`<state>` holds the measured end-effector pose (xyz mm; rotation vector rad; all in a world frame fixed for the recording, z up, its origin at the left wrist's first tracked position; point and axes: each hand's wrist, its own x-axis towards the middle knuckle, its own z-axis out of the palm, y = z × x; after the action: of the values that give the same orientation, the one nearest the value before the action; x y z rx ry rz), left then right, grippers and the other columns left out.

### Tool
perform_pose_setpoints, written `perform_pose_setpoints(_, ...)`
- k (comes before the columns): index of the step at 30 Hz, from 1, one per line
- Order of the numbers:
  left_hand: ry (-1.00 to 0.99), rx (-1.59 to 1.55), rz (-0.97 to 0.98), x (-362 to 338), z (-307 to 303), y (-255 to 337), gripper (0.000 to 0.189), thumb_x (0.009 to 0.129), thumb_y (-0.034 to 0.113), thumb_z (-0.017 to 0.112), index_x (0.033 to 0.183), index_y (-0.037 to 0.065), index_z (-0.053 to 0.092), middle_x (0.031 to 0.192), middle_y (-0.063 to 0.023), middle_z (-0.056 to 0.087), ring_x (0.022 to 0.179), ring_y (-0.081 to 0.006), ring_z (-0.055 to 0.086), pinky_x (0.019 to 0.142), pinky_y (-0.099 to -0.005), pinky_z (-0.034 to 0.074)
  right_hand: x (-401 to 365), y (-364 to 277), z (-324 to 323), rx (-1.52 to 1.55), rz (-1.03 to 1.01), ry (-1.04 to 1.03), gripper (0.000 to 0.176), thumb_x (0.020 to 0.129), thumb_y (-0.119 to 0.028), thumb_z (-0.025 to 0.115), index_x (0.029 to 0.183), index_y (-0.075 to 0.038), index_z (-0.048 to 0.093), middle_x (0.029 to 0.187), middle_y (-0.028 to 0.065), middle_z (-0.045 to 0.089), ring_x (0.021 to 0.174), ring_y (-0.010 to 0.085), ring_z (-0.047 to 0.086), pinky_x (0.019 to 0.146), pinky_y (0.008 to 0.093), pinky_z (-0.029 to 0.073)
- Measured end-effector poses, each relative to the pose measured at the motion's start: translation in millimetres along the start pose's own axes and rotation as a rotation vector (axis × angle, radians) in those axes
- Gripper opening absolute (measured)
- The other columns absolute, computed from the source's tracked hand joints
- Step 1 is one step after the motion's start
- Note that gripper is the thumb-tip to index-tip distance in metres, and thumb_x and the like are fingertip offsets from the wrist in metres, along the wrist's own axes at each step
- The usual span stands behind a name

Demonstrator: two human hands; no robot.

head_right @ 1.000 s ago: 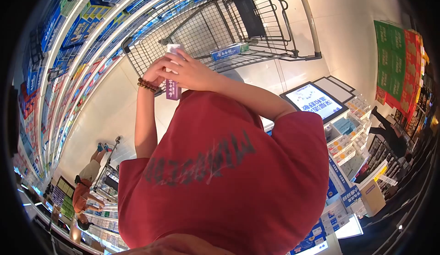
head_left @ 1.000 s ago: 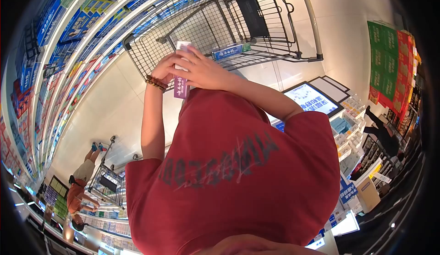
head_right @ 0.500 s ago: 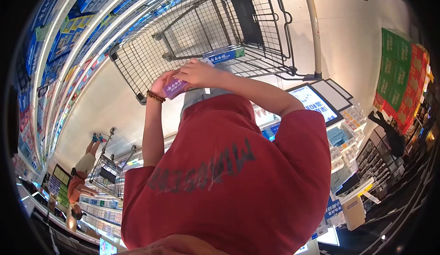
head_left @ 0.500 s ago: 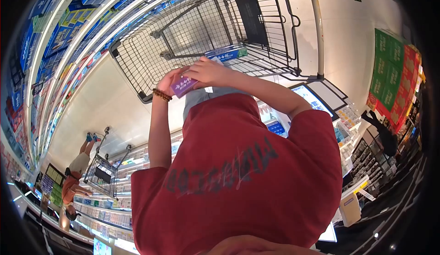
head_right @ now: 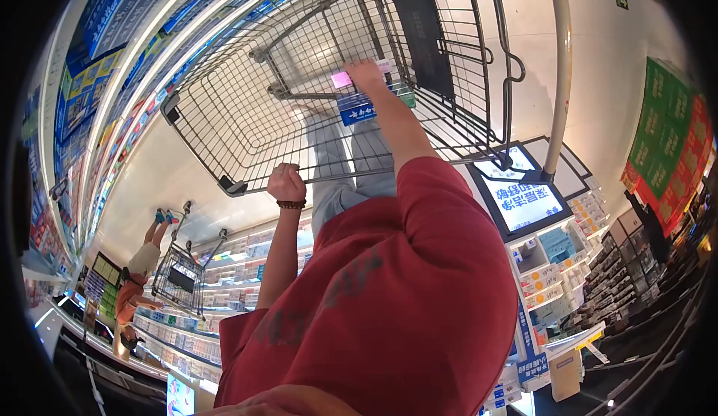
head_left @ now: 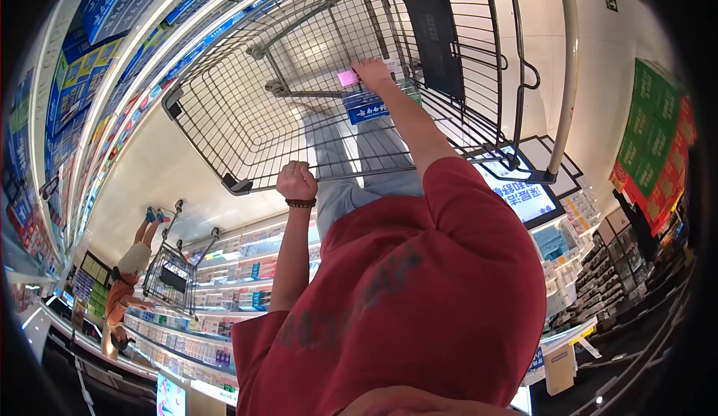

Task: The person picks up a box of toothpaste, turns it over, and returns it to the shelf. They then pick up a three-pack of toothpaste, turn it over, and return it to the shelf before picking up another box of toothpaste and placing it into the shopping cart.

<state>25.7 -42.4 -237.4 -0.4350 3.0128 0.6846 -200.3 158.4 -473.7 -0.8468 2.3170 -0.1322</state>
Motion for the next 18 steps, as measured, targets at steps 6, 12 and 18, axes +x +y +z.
perform_pose_setpoints(6, 0.037, 0.005, 0.020, 8.1, 0.2, -4.1, 0.029, 0.088, 0.013, 0.046, 0.068, 0.008, 0.066, 0.068, -0.0080, 0.063, 0.061, -0.0283, 0.059, 0.056, -0.0399, 0.047, -16.1, 19.3, 17.4, 0.020, -0.030, -0.030, 0.041, 0.084, -0.029, 0.069, 0.121, -0.015, 0.057, 0.116, 0.0106, 0.064, 0.113, 0.0306, 0.060, 0.095, 0.0446, 0.047)
perform_pose_setpoints(12, 0.047, 0.009, 0.041, 13.8, -2.2, -8.6, 0.028, 0.087, 0.014, 0.046, 0.067, 0.008, 0.065, 0.069, -0.0089, 0.063, 0.060, -0.0288, 0.059, 0.056, -0.0395, 0.046, -21.2, 24.2, 13.6, 0.077, 0.009, -0.045, 0.029, 0.087, -0.022, 0.062, 0.114, -0.014, 0.062, 0.109, 0.0119, 0.066, 0.105, 0.0325, 0.063, 0.092, 0.0439, 0.050)
perform_pose_setpoints(18, 0.038, 0.032, 0.047, 13.5, -4.0, -8.7, 0.025, 0.086, 0.014, 0.048, 0.068, 0.008, 0.064, 0.070, -0.0100, 0.063, 0.060, -0.0293, 0.058, 0.056, -0.0406, 0.046, -20.2, 16.5, 13.1, 0.300, 0.220, -0.169, 0.031, 0.087, -0.015, 0.052, 0.117, -0.013, 0.063, 0.113, 0.0143, 0.067, 0.108, 0.0341, 0.062, 0.093, 0.0443, 0.050)
